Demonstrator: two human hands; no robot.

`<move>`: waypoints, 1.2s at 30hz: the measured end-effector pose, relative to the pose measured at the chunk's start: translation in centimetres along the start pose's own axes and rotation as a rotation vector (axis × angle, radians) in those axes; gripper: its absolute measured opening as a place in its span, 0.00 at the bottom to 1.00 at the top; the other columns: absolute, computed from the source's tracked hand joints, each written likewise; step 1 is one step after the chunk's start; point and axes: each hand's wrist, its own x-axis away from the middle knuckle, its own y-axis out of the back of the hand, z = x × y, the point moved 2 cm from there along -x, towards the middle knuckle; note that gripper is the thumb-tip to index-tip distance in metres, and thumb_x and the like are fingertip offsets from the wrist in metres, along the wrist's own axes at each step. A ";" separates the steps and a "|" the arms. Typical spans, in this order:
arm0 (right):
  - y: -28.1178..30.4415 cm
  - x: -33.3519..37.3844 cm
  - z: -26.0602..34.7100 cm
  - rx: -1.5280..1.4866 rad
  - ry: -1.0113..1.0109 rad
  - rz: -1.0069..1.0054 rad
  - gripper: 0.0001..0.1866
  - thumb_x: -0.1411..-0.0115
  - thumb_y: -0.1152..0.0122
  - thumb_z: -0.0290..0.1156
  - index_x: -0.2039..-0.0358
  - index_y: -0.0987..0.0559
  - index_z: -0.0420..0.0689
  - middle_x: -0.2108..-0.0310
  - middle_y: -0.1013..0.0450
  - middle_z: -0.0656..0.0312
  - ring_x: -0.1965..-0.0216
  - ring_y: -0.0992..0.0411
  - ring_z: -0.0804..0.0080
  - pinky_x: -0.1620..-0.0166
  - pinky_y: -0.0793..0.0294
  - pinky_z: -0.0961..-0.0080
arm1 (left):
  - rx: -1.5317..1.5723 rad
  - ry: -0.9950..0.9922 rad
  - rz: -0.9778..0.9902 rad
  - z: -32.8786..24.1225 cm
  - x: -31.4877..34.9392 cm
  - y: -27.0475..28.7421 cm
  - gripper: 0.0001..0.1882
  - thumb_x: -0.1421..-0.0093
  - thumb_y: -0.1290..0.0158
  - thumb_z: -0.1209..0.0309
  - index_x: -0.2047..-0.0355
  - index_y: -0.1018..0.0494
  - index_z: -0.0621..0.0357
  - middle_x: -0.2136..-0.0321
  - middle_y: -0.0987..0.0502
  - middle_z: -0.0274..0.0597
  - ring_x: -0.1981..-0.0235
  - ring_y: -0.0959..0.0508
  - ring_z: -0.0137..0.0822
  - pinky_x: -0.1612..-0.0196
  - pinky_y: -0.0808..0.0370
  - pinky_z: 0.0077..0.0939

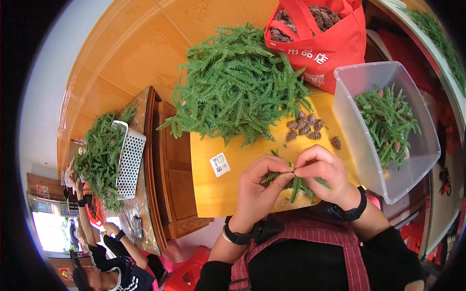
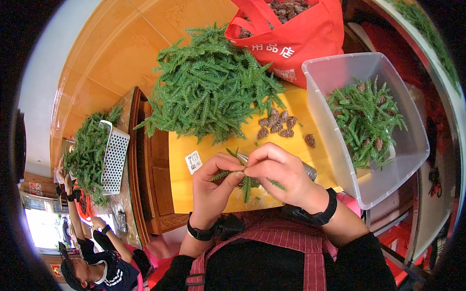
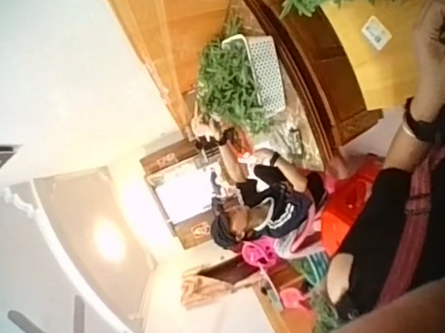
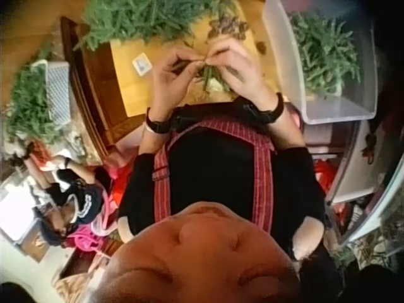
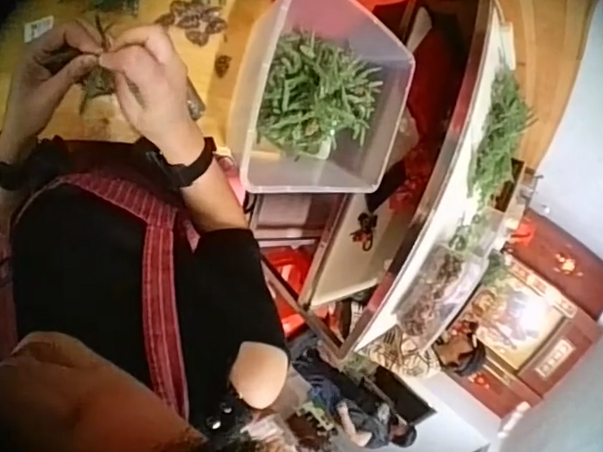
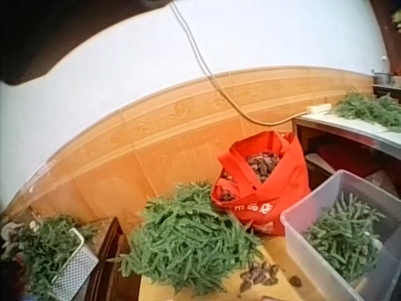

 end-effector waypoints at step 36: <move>-3.8 5.0 -1.1 0.813 -0.214 0.336 0.13 0.59 0.41 0.33 0.72 0.26 0.39 0.60 0.33 0.55 0.55 0.38 0.58 0.54 0.38 0.65 | -0.565 -0.523 -0.213 -4.0 1.3 4.4 0.10 0.54 0.44 0.83 0.70 0.28 0.62 0.70 0.25 0.42 0.74 0.25 0.32 0.73 0.27 0.21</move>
